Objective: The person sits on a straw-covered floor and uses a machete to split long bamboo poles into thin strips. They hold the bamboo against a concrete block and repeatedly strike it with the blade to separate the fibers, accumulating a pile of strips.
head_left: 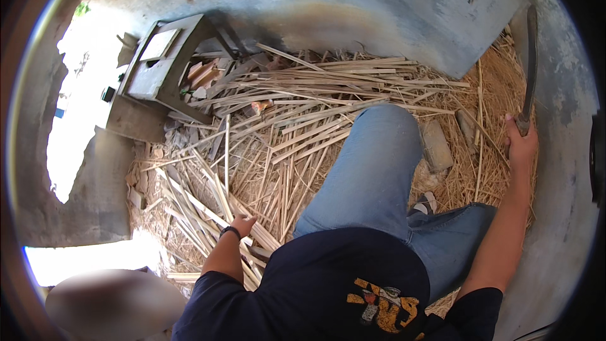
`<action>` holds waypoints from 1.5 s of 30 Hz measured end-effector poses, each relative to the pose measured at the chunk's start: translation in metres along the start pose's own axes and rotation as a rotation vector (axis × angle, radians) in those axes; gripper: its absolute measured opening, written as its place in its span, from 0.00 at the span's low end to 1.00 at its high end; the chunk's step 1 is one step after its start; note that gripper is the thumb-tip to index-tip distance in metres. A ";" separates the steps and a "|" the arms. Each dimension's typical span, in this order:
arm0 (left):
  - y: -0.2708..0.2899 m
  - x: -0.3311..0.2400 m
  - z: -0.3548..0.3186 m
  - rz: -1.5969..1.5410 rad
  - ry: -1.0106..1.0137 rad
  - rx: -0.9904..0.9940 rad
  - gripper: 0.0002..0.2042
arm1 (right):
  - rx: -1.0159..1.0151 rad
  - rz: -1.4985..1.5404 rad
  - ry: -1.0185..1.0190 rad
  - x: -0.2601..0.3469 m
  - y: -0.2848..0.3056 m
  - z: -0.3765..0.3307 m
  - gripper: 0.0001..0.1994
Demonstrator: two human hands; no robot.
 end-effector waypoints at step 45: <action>-0.003 -0.464 0.217 0.539 -0.501 -0.070 0.27 | -0.197 0.330 -0.587 -0.117 0.061 0.011 0.13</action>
Point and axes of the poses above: each hand's wrist, its own z-axis towards the middle knuckle, its own y-axis out of the back of the hand, x = y × z, the point moved 9 cm from there along z, towards the middle knuckle, and after that the axes turned 6 degrees about z, right-handed, at the moved point
